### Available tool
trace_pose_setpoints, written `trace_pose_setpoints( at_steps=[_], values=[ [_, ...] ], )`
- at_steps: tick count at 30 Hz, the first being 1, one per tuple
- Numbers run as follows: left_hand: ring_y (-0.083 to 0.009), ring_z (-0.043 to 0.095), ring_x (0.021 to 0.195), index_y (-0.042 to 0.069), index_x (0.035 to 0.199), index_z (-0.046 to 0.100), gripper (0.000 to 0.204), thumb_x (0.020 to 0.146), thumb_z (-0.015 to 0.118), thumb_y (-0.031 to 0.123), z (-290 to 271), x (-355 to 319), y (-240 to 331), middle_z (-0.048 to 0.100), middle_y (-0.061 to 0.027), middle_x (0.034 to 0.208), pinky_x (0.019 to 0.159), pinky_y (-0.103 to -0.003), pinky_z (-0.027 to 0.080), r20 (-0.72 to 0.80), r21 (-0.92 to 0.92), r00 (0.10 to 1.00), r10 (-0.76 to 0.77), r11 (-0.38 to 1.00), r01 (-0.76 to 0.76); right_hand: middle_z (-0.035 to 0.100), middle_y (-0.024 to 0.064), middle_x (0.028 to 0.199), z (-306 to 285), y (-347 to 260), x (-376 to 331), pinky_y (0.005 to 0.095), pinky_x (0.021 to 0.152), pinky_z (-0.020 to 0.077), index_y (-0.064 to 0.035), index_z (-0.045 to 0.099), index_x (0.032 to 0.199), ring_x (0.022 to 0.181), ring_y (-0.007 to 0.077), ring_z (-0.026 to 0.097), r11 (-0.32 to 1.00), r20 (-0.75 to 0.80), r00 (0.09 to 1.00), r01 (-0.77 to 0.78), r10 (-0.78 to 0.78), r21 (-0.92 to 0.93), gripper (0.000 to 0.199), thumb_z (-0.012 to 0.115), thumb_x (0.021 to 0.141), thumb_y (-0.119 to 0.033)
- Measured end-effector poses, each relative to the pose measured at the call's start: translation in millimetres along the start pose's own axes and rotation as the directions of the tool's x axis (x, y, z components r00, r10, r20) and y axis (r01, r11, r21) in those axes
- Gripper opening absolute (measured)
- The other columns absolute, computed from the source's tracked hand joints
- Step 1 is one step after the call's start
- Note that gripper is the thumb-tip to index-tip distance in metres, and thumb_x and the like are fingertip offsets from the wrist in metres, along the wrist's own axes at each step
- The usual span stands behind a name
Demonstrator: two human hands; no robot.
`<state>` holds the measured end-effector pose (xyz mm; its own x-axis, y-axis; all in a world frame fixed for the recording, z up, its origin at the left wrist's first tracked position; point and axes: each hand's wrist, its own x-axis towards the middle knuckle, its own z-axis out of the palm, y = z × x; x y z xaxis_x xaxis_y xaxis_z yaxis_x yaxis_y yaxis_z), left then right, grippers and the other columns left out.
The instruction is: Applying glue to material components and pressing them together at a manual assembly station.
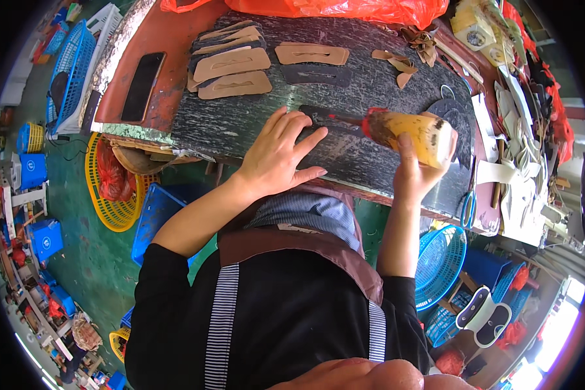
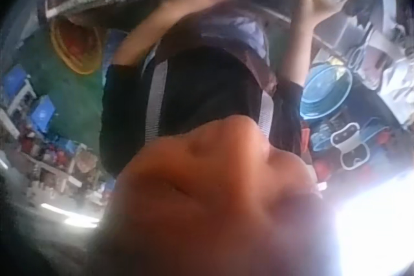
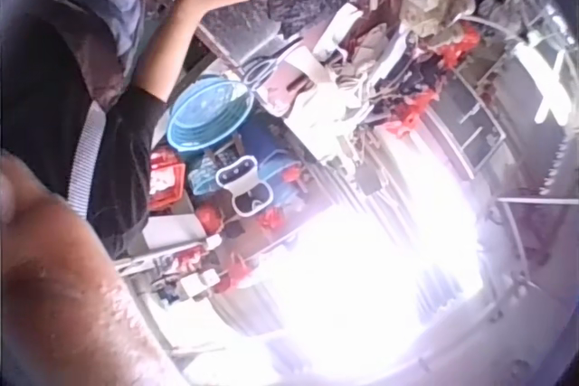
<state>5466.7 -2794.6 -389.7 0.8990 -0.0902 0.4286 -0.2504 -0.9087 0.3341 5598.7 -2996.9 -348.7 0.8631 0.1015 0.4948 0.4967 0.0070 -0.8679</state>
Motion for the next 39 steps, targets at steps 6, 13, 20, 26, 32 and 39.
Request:
trace_pose_setpoints(
  at_steps=[6, 13, 20, 26, 32, 39],
  values=[
    [-0.0318, 0.049, 0.117, 0.011, 0.132, 0.057, 0.061, 0.079, 0.073, 0.037, -0.8, 0.4, 0.6, 0.050, -0.0142, 0.117, 0.112, -0.053, 0.032, -0.001, 0.004, 1.000, 0.000, 1.000, 0.000, 0.062, 0.0124, 0.107, 19.4, -3.8, 1.0, 0.0342, 0.083, 0.0528, -0.0018, 0.053, 0.117, 0.093, 0.0239, 0.063, 0.991, 0.097, 0.994, 0.059, -0.048, -0.118, 0.060, 0.084, 0.067, -0.013],
    [-0.0319, 0.049, 0.116, 0.011, 0.131, 0.057, 0.060, 0.080, 0.072, 0.037, -0.4, -0.4, -0.3, 0.050, -0.0143, 0.117, 0.112, -0.053, 0.032, -0.007, 0.001, 1.000, 0.005, 1.000, -0.005, 0.062, 0.0120, 0.105, -2.4, -8.1, 6.9, 0.0346, 0.084, 0.0523, -0.0019, 0.053, 0.118, 0.092, 0.0242, 0.063, 0.990, 0.034, 0.999, -0.018, 0.023, -0.141, 0.062, 0.085, 0.066, -0.013],
    [-0.0319, 0.049, 0.116, 0.010, 0.130, 0.058, 0.058, 0.080, 0.072, 0.038, -0.4, 0.4, 0.7, 0.050, -0.0146, 0.117, 0.112, -0.052, 0.032, -0.008, 0.004, 1.000, 0.007, 1.000, -0.007, 0.062, 0.0118, 0.103, -4.6, -6.1, 4.8, 0.0326, 0.082, 0.0521, -0.0021, 0.053, 0.118, 0.090, 0.0232, 0.063, 0.992, -0.011, 1.000, -0.002, 0.001, -0.126, 0.062, 0.085, 0.066, -0.012],
    [-0.0315, 0.049, 0.115, 0.010, 0.130, 0.058, 0.058, 0.081, 0.071, 0.038, -0.2, 0.3, 0.8, 0.050, -0.0144, 0.117, 0.112, -0.052, 0.032, -0.005, 0.013, 1.000, 0.009, 1.000, -0.009, 0.063, 0.0119, 0.104, -2.1, -5.8, 3.9, 0.0317, 0.082, 0.0522, -0.0024, 0.053, 0.118, 0.089, 0.0222, 0.063, 0.967, 0.091, 0.990, 0.126, -0.108, -0.223, 0.061, 0.084, 0.067, -0.011],
    [-0.0312, 0.049, 0.116, 0.009, 0.130, 0.058, 0.057, 0.082, 0.070, 0.039, -0.4, -0.8, 0.0, 0.049, -0.0141, 0.118, 0.112, -0.052, 0.032, -0.003, 0.020, 1.000, 0.012, 1.000, -0.012, 0.063, 0.0125, 0.106, -19.7, -4.5, 3.9, 0.0319, 0.085, 0.0510, -0.0023, 0.053, 0.118, 0.090, 0.0223, 0.063, 0.990, -0.031, 1.000, -0.002, -0.002, -0.143, 0.059, 0.083, 0.068, -0.010],
    [-0.0320, 0.050, 0.111, 0.006, 0.118, 0.062, 0.050, 0.084, 0.067, 0.043, -3.7, 4.7, 3.0, 0.050, -0.0151, 0.112, 0.109, -0.047, 0.034, -0.035, 0.060, 0.999, 0.029, 0.998, -0.027, 0.062, 0.0142, 0.111, -34.4, 6.7, 3.5, 0.0338, 0.089, 0.0498, -0.0040, 0.049, 0.123, 0.095, 0.0244, 0.062, 0.978, -0.009, 1.000, 0.008, -0.010, -0.209, 0.061, 0.081, 0.071, -0.008]
  ],
)
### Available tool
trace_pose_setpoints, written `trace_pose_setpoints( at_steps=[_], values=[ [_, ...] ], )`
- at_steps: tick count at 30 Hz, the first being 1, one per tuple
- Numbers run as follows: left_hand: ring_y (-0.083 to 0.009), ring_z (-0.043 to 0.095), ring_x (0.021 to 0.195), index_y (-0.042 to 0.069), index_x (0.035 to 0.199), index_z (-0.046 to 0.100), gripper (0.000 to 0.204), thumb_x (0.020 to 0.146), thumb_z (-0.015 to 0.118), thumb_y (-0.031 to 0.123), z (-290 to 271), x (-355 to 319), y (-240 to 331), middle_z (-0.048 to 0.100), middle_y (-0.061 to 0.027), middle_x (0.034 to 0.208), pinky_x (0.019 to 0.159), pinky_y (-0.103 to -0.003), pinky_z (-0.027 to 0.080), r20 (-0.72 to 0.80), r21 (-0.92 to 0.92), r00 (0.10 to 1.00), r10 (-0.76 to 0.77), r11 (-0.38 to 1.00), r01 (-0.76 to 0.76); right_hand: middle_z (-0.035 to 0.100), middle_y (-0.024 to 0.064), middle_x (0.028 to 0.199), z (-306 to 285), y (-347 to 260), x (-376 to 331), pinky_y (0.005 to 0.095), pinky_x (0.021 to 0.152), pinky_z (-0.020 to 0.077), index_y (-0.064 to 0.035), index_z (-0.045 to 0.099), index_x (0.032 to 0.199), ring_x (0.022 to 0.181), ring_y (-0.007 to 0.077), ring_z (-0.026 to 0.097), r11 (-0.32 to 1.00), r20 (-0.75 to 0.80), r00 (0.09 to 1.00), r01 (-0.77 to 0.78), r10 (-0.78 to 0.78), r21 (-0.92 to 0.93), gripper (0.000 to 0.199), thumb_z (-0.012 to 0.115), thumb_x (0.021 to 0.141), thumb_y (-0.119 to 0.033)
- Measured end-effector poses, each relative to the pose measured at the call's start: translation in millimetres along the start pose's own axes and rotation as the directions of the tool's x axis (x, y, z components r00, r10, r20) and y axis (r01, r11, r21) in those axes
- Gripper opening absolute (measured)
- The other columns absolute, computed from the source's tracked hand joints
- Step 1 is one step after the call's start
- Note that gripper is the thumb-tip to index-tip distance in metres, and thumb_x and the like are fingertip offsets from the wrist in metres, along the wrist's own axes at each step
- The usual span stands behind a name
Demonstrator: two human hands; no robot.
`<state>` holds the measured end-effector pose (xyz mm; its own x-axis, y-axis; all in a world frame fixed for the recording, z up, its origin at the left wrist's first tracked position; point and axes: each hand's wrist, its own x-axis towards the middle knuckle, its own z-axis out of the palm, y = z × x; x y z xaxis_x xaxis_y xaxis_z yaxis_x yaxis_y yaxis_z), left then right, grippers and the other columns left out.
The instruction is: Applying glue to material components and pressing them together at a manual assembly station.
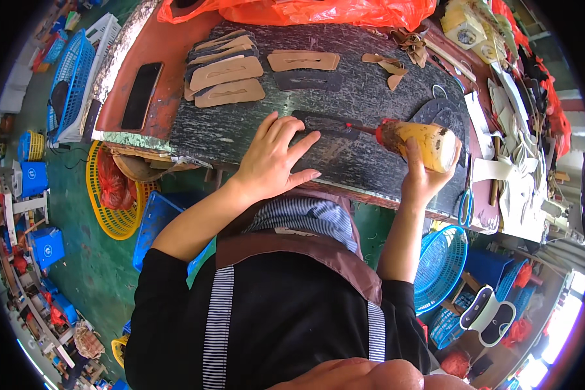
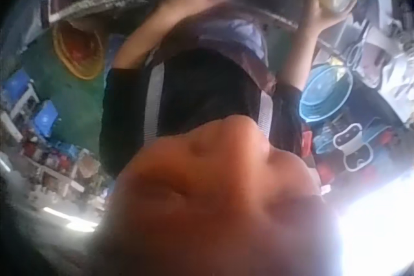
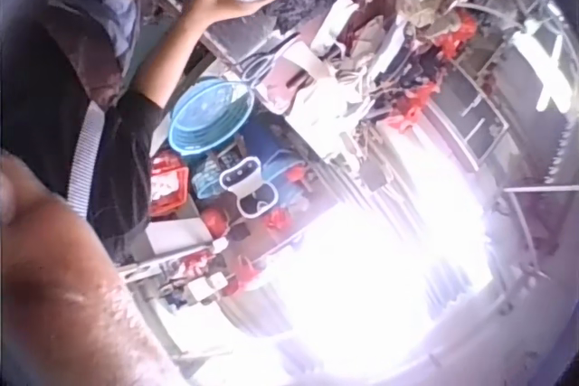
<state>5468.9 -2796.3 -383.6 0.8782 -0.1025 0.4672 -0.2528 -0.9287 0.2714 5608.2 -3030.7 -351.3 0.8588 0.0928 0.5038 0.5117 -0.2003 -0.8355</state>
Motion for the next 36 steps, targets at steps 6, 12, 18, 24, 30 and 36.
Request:
trace_pose_setpoints(
  at_steps=[6, 12, 18, 24, 30, 36],
  values=[
    [-0.0284, 0.057, 0.091, 0.008, 0.117, 0.063, 0.044, 0.088, 0.067, 0.041, -12.3, 30.2, -0.9, 0.055, -0.0107, 0.102, 0.096, -0.044, 0.044, 0.128, -0.005, 0.990, -0.062, 0.998, 0.064, 0.061, 0.0153, 0.113, -46.6, 23.4, 3.1, 0.0362, 0.091, 0.0488, -0.0058, 0.044, 0.131, 0.099, 0.0265, 0.061, 0.902, -0.204, 0.953, -0.123, 0.223, 0.413, 0.066, 0.078, 0.074, -0.005],
    [-0.0240, 0.063, 0.082, 0.005, 0.103, 0.072, 0.022, 0.088, 0.071, 0.021, 11.9, 134.7, -36.8, 0.061, -0.0084, 0.097, 0.078, -0.037, 0.051, 0.052, -0.040, 0.998, 0.032, 0.999, -0.030, 0.061, 0.0166, 0.115, -88.8, 43.7, -9.9, 0.0383, 0.093, 0.0480, -0.0074, 0.043, 0.120, 0.101, 0.0273, 0.060, 0.875, -0.173, 0.929, -0.229, 0.328, 0.426, 0.054, 0.075, 0.078, -0.002],
    [-0.0270, 0.064, 0.080, 0.003, 0.094, 0.073, 0.014, 0.087, 0.071, 0.016, 79.7, 216.7, -53.0, 0.063, -0.0099, 0.096, 0.075, -0.037, 0.052, 0.081, 0.014, 0.996, -0.036, 0.999, 0.035, 0.063, 0.0153, 0.111, -83.5, 62.4, -7.2, 0.0346, 0.091, 0.0478, -0.0083, 0.043, 0.100, 0.103, 0.0248, 0.059, 0.967, -0.168, 0.960, -0.200, 0.226, 0.158, 0.040, 0.076, 0.078, -0.004],
    [-0.0253, 0.065, 0.076, 0.003, 0.094, 0.072, 0.010, 0.089, 0.066, 0.008, 85.8, 239.8, -38.1, 0.067, -0.0094, 0.094, 0.074, -0.036, 0.052, 0.163, -0.018, 0.961, -0.222, 0.974, 0.228, 0.066, 0.0125, 0.105, -78.4, 56.6, -3.6, 0.0309, 0.088, 0.0482, -0.0073, 0.047, 0.092, 0.097, 0.0221, 0.061, 0.935, -0.152, 0.961, -0.264, 0.232, -0.237, 0.036, 0.079, 0.076, -0.006],
    [-0.0177, 0.064, 0.075, 0.002, 0.098, 0.068, 0.011, 0.091, 0.061, 0.006, 40.1, 205.4, -42.1, 0.069, -0.0076, 0.089, 0.071, -0.030, 0.052, 0.344, -0.812, 0.899, -0.270, 0.395, 0.430, 0.067, 0.0117, 0.104, -54.5, 11.4, 19.5, 0.0305, 0.083, 0.0492, -0.0026, 0.058, 0.097, 0.088, 0.0208, 0.062, 0.782, 0.003, 0.961, 0.226, -0.276, -0.581, 0.033, 0.081, 0.074, -0.006],
    [-0.0129, 0.061, 0.077, 0.000, 0.102, 0.065, 0.012, 0.092, 0.062, 0.008, -10.2, 146.4, -13.0, 0.068, -0.0071, 0.087, 0.072, -0.026, 0.050, 0.420, -0.765, 0.900, -0.118, 0.487, 0.421, 0.067, 0.0101, 0.101, 10.9, 2.4, 25.1, 0.0259, 0.069, 0.0482, -0.0005, 0.065, 0.104, 0.077, 0.0142, 0.060, 0.908, 0.251, 0.921, -0.354, 0.297, 0.225, 0.025, 0.075, 0.082, -0.007]
  ],
)
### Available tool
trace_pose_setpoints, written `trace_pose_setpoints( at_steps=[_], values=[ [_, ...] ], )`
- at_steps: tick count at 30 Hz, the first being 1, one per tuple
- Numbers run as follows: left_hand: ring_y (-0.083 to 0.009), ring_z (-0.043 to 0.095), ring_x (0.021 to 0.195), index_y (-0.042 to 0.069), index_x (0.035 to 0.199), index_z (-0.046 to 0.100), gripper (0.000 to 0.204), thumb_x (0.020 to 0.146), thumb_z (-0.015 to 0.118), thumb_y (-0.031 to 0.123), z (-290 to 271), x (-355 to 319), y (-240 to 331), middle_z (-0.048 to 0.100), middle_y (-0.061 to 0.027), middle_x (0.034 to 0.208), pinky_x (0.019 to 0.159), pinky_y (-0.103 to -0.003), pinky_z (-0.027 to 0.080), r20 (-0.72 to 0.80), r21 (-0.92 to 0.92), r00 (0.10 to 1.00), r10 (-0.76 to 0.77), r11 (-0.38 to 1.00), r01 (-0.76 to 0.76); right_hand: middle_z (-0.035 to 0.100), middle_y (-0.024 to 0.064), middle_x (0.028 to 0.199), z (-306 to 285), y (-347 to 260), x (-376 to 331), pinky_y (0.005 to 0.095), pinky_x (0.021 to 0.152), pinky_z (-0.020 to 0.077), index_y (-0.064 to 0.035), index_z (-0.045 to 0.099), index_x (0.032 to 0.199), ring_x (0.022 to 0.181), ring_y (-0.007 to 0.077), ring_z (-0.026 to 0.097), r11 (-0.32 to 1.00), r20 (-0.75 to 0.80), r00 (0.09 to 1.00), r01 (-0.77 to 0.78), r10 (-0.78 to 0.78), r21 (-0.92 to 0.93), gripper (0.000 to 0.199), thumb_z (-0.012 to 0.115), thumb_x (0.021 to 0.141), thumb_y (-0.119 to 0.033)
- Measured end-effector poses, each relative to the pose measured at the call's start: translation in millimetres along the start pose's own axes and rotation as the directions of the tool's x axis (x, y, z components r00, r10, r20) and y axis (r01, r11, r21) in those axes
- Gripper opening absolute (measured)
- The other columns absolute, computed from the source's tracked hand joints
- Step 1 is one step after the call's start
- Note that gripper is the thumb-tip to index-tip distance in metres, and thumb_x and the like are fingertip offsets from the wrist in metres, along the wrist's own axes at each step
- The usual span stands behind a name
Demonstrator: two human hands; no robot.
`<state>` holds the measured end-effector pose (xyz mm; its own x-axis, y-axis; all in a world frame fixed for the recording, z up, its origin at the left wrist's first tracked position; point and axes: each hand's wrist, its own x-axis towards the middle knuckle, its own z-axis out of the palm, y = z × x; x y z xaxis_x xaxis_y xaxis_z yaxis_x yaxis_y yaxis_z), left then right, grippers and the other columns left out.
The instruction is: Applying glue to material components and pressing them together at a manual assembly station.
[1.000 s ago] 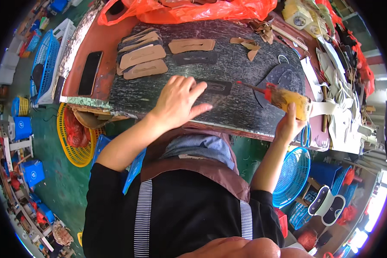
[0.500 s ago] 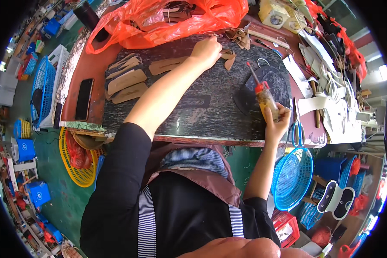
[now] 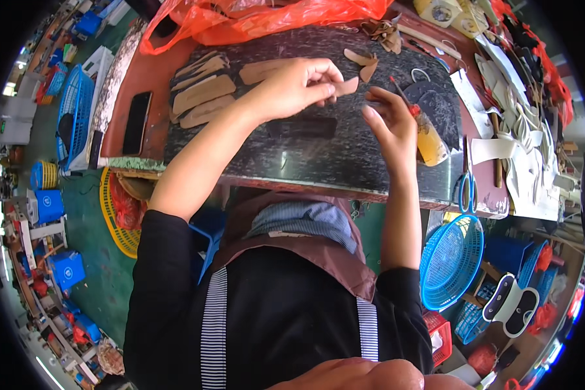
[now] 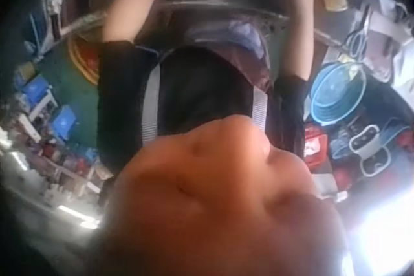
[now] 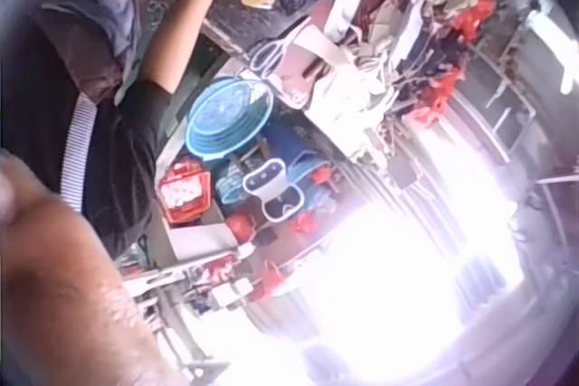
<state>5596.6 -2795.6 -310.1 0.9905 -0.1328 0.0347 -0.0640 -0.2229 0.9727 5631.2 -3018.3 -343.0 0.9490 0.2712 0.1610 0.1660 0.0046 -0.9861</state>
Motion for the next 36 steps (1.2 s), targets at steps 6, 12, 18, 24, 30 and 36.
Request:
trace_pose_setpoints(
  at_steps=[6, 12, 18, 24, 30, 36],
  values=[
    [-0.0122, 0.058, 0.072, 0.000, 0.095, 0.068, 0.010, 0.091, 0.063, 0.009, -8.7, -53.0, -9.7, 0.068, -0.0060, 0.087, 0.067, -0.024, 0.048, -0.053, 0.215, 0.993, -0.104, 0.970, 0.113, 0.067, 0.0095, 0.098, 36.8, 15.7, 3.4, 0.0243, 0.063, 0.0461, -0.0004, 0.068, 0.093, 0.071, 0.0117, 0.057, 0.988, 0.271, 0.952, -0.120, 0.142, -0.098, 0.012, 0.073, 0.084, -0.006],
    [-0.0157, 0.057, 0.064, -0.001, 0.084, 0.070, 0.011, 0.087, 0.067, 0.009, -8.2, -77.9, -45.6, 0.065, -0.0087, 0.092, 0.061, -0.028, 0.047, -0.301, 0.369, 0.953, -0.044, 0.916, 0.158, 0.066, 0.0096, 0.094, 49.5, 25.8, -8.3, 0.0258, 0.062, 0.0463, 0.0023, 0.066, 0.084, 0.069, 0.0142, 0.056, 0.948, 0.217, 0.975, 0.109, -0.043, -0.300, 0.008, 0.072, 0.082, -0.003],
    [-0.0151, 0.051, 0.060, -0.001, 0.079, 0.067, 0.011, 0.083, 0.072, 0.007, 2.0, -86.1, -59.9, 0.061, -0.0076, 0.097, 0.057, -0.027, 0.043, -0.386, 0.467, 0.915, 0.120, 0.881, 0.082, 0.064, 0.0098, 0.091, 52.7, 31.5, -16.8, 0.0275, 0.063, 0.0475, 0.0038, 0.061, 0.079, 0.069, 0.0179, 0.057, 0.878, 0.231, 0.961, 0.236, -0.149, -0.416, 0.012, 0.072, 0.078, 0.000],
    [-0.0148, 0.050, 0.060, 0.000, 0.075, 0.063, 0.013, 0.079, 0.074, 0.005, 7.4, -84.1, -66.3, 0.060, -0.0070, 0.095, 0.055, -0.026, 0.042, -0.398, 0.559, 0.887, 0.232, 0.828, 0.034, 0.063, 0.0098, 0.090, 54.2, 34.5, -16.5, 0.0283, 0.063, 0.0481, 0.0029, 0.059, 0.076, 0.068, 0.0192, 0.057, 0.843, 0.223, 0.954, 0.282, -0.198, -0.458, 0.015, 0.074, 0.075, 0.002],
    [-0.0160, 0.050, 0.059, 0.001, 0.081, 0.064, 0.011, 0.079, 0.074, 0.004, 8.8, -84.1, -68.1, 0.060, -0.0071, 0.094, 0.055, -0.026, 0.042, -0.394, 0.603, 0.881, 0.262, 0.797, 0.033, 0.063, 0.0102, 0.093, 54.4, 34.7, -16.5, 0.0288, 0.062, 0.0485, 0.0023, 0.059, 0.080, 0.067, 0.0207, 0.057, 0.815, 0.247, 0.949, 0.296, -0.194, -0.498, 0.014, 0.072, 0.075, 0.002],
    [-0.0159, 0.054, 0.069, 0.005, 0.092, 0.064, 0.013, 0.081, 0.072, 0.008, 9.0, -89.2, -58.3, 0.060, -0.0065, 0.098, 0.060, -0.026, 0.046, -0.298, 0.742, 0.899, 0.321, 0.670, 0.007, 0.063, 0.0109, 0.102, 56.6, 25.7, -22.0, 0.0326, 0.075, 0.0489, 0.0003, 0.059, 0.094, 0.079, 0.0239, 0.059, 0.707, 0.310, 0.929, 0.356, -0.201, -0.611, 0.023, 0.072, 0.075, 0.001]
  ],
)
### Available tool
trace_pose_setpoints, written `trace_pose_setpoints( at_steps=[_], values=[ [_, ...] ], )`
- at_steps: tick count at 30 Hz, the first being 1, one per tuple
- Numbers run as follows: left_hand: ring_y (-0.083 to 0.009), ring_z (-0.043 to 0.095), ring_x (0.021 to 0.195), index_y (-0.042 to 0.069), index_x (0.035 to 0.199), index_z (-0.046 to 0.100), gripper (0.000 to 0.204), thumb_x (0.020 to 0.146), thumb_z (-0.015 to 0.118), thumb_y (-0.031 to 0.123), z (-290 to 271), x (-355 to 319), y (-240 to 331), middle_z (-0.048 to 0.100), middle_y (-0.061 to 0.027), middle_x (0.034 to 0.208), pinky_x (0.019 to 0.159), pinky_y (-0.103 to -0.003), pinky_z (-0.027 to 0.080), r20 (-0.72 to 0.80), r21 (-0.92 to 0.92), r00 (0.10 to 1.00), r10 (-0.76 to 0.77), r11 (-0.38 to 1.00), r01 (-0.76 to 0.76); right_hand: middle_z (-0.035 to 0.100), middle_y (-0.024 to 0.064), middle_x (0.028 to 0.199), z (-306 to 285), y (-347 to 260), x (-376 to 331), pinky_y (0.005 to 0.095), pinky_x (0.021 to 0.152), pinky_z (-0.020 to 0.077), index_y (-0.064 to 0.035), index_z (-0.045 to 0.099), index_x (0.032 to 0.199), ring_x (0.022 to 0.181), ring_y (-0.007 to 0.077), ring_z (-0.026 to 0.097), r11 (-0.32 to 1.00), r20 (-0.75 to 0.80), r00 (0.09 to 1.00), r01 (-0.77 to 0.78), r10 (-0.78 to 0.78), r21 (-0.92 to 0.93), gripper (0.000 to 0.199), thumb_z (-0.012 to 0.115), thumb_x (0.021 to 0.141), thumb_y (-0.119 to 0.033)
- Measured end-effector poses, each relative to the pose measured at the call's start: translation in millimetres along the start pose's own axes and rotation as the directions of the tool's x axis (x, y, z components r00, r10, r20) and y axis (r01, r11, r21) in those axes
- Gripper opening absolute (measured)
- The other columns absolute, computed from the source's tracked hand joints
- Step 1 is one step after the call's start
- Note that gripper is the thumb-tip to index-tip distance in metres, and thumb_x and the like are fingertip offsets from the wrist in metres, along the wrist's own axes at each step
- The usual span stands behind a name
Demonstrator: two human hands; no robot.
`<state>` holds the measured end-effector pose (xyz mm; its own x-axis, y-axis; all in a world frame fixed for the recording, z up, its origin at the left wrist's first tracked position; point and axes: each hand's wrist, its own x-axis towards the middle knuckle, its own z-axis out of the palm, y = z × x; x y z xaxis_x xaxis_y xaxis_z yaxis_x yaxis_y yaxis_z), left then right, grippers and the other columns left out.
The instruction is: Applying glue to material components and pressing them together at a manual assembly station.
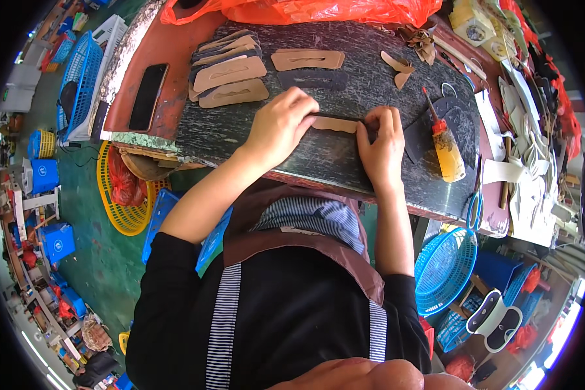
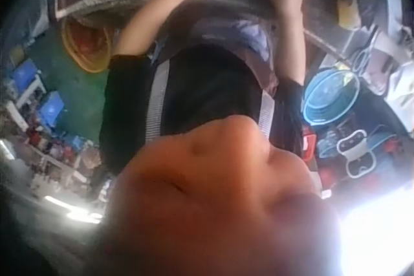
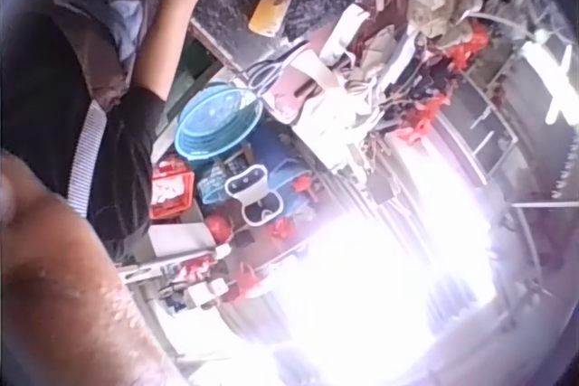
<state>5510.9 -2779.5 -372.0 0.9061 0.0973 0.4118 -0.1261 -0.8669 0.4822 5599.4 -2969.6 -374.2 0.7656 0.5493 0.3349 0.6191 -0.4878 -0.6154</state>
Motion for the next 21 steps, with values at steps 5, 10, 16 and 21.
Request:
trace_pose_setpoints(
  at_steps=[5, 10, 16, 21],
  values=[
    [-0.0164, 0.056, 0.079, 0.006, 0.098, 0.064, 0.018, 0.081, 0.068, 0.010, -4.5, -10.2, 7.5, 0.060, -0.0060, 0.100, 0.064, -0.025, 0.050, 0.073, 0.263, 0.958, 0.278, 0.921, -0.288, 0.063, 0.0119, 0.115, 5.0, -10.5, -16.3, 0.0372, 0.094, 0.0459, -0.0005, 0.058, 0.107, 0.101, 0.0281, 0.061, 0.946, 0.033, 0.951, 0.308, -0.306, -0.099, 0.035, 0.073, 0.075, -0.003],
    [-0.0178, 0.056, 0.085, 0.005, 0.099, 0.064, 0.023, 0.078, 0.063, 0.012, -8.3, -7.1, 22.4, 0.059, -0.0065, 0.102, 0.071, -0.027, 0.050, 0.349, 0.513, 0.910, 0.221, 0.768, -0.384, 0.060, 0.0135, 0.131, 3.2, -24.4, -24.6, 0.0438, 0.112, 0.0358, 0.0000, 0.057, 0.115, 0.131, 0.0311, 0.052, 0.933, 0.178, 0.921, 0.357, -0.347, -0.031, 0.043, 0.073, 0.077, -0.011],
    [-0.0174, 0.055, 0.088, 0.008, 0.099, 0.065, 0.020, 0.081, 0.062, 0.017, -3.3, -8.2, 10.8, 0.061, -0.0033, 0.100, 0.080, -0.029, 0.046, 0.226, 0.452, 0.938, 0.262, 0.825, -0.339, 0.061, 0.0144, 0.131, -11.4, -11.7, -30.2, 0.0464, 0.112, 0.0353, 0.0005, 0.057, 0.113, 0.129, 0.0321, 0.053, 0.947, 0.178, 0.933, 0.321, -0.312, -0.023, 0.041, 0.074, 0.078, -0.011],
    [-0.0146, 0.058, 0.089, 0.014, 0.097, 0.070, 0.017, 0.082, 0.063, 0.018, -7.7, -6.0, -13.0, 0.066, 0.0033, 0.098, 0.086, -0.031, 0.043, 0.074, 0.293, 0.962, 0.264, 0.916, -0.274, 0.061, 0.0149, 0.131, -11.5, -8.0, -33.2, 0.0472, 0.113, 0.0350, 0.0007, 0.057, 0.112, 0.129, 0.0329, 0.053, 0.963, 0.097, 0.959, 0.268, -0.268, 0.016, 0.039, 0.074, 0.079, -0.011]
  ],
)
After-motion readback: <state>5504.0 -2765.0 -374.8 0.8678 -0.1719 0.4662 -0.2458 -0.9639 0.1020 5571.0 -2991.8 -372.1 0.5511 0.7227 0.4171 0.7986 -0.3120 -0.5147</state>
